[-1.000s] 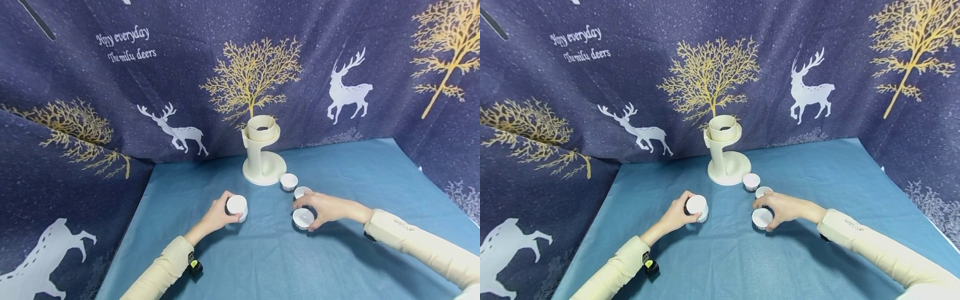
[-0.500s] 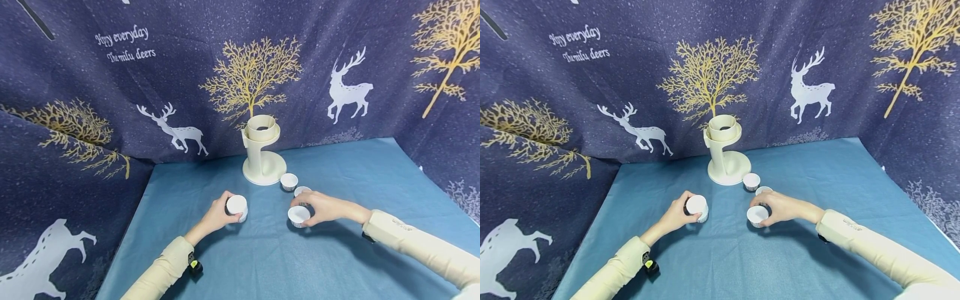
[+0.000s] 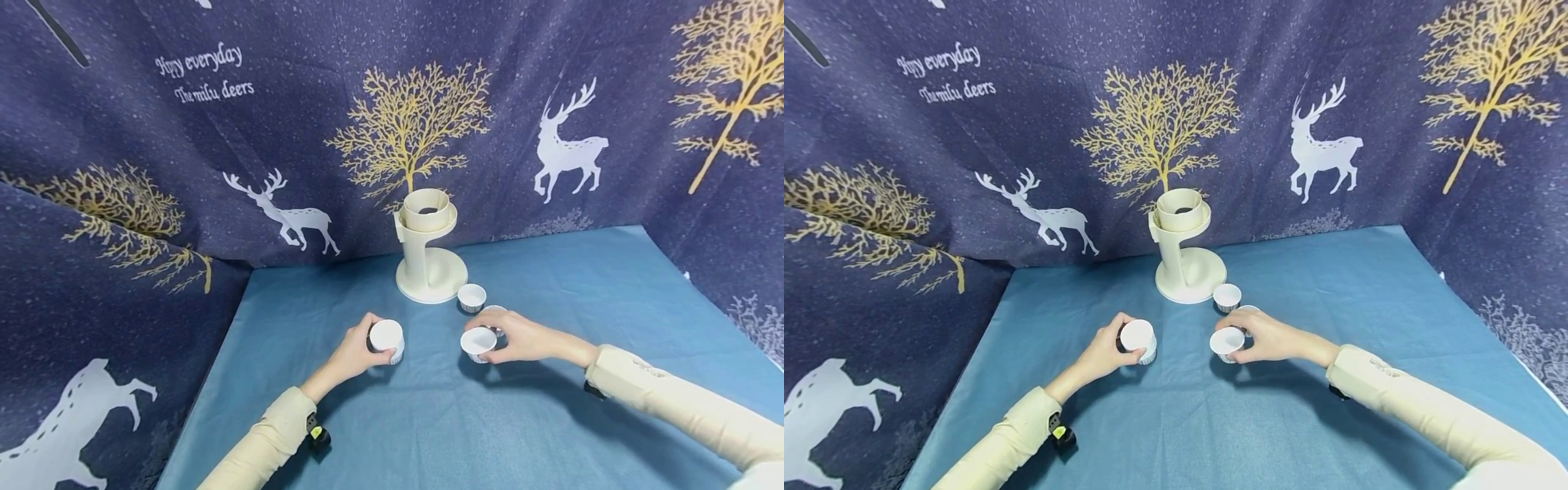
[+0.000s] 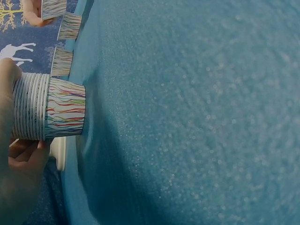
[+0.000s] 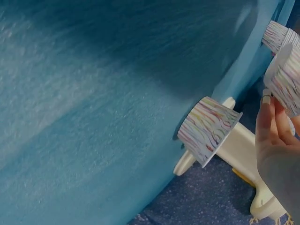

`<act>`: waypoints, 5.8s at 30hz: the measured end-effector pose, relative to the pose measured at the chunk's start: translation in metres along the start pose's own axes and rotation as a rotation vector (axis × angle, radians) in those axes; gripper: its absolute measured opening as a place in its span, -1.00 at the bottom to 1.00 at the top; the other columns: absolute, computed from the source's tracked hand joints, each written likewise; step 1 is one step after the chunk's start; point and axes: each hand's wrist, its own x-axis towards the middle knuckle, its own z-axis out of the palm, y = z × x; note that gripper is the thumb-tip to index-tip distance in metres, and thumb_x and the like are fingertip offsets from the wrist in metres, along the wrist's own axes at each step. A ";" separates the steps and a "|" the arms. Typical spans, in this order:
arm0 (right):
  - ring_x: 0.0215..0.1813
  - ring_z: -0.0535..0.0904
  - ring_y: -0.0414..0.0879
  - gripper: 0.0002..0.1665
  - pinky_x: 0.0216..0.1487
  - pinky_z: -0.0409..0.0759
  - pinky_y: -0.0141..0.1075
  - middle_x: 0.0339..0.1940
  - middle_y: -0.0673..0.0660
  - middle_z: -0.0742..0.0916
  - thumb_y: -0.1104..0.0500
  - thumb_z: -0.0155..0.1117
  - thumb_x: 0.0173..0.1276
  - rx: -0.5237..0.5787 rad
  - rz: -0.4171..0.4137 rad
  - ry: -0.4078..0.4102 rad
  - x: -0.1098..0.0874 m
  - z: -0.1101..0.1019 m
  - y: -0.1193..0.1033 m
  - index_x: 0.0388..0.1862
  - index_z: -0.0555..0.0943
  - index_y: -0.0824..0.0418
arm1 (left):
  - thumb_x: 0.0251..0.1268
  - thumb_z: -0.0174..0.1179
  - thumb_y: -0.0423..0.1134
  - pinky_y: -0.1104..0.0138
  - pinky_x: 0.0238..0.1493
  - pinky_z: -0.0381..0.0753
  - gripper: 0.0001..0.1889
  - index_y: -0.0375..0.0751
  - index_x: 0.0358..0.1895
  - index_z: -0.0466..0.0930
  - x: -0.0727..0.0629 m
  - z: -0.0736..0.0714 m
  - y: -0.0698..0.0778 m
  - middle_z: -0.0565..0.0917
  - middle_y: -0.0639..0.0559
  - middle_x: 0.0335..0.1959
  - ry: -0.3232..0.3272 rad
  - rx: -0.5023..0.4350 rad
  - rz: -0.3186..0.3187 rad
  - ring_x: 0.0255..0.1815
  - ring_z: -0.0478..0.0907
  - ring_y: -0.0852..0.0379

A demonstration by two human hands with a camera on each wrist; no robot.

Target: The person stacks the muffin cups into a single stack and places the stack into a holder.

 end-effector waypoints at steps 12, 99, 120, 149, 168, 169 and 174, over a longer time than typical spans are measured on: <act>-0.02 0.50 -0.21 -0.44 -0.08 0.53 -0.33 -0.02 -0.07 0.68 0.13 0.48 0.07 0.022 -0.025 0.071 0.009 0.007 -0.006 0.10 0.57 0.04 | 0.05 0.43 -0.15 0.14 0.00 0.55 -0.48 -0.10 0.06 0.41 0.001 0.000 0.000 0.65 -0.06 -0.01 -0.001 0.002 0.023 -0.01 0.60 0.03; -0.05 0.56 -0.07 -0.37 0.00 0.60 -0.30 0.07 0.19 0.55 0.19 0.55 0.05 0.484 0.161 -0.027 0.054 0.026 -0.024 0.06 0.44 0.23 | -0.01 0.47 -0.13 0.18 -0.04 0.56 -0.49 -0.11 -0.01 0.42 0.004 -0.007 0.002 0.67 -0.07 -0.06 -0.042 0.021 0.004 -0.06 0.61 0.07; 0.17 0.51 0.05 -0.32 0.09 0.58 -0.16 0.20 0.16 0.55 0.13 0.48 0.16 0.442 0.149 -0.011 0.071 0.029 -0.040 0.21 0.42 0.25 | 0.00 0.46 -0.11 0.24 -0.05 0.54 -0.49 -0.09 -0.01 0.43 0.003 -0.006 -0.002 0.67 -0.02 -0.07 -0.042 0.012 0.015 -0.08 0.60 0.12; 0.19 0.51 0.00 -0.29 0.11 0.58 -0.12 0.23 0.18 0.56 0.19 0.44 0.19 0.379 0.060 -0.030 0.098 0.033 -0.052 0.30 0.39 0.26 | 0.08 0.42 -0.14 0.31 -0.10 0.58 -0.53 -0.11 0.02 0.40 0.003 -0.007 0.000 0.66 -0.05 -0.05 -0.065 -0.025 0.057 -0.10 0.63 0.11; 0.19 0.54 0.03 -0.33 0.06 0.60 -0.19 0.25 0.24 0.58 0.14 0.38 0.26 0.274 -0.007 -0.037 0.105 0.038 -0.052 0.31 0.42 0.30 | 0.10 0.40 -0.17 0.30 -0.09 0.58 -0.53 -0.11 0.01 0.38 0.003 -0.007 -0.002 0.65 -0.03 -0.06 -0.084 -0.036 0.047 -0.09 0.62 0.12; 0.18 0.54 0.02 -0.33 0.05 0.60 -0.20 0.24 0.24 0.59 0.14 0.38 0.26 0.269 -0.010 -0.038 0.105 0.039 -0.052 0.31 0.42 0.30 | 0.09 0.40 -0.17 0.31 -0.09 0.58 -0.53 -0.11 0.01 0.38 0.003 -0.007 -0.002 0.65 -0.02 -0.06 -0.087 -0.036 0.040 -0.10 0.62 0.13; 0.11 0.58 -0.02 -0.35 0.02 0.61 -0.27 0.17 0.20 0.63 0.10 0.35 0.28 0.212 -0.027 -0.035 0.108 0.039 -0.055 0.31 0.43 0.29 | 0.09 0.41 -0.15 0.31 -0.09 0.56 -0.52 -0.08 0.02 0.38 0.003 -0.007 -0.001 0.65 -0.01 -0.05 -0.092 -0.032 0.012 -0.10 0.61 0.13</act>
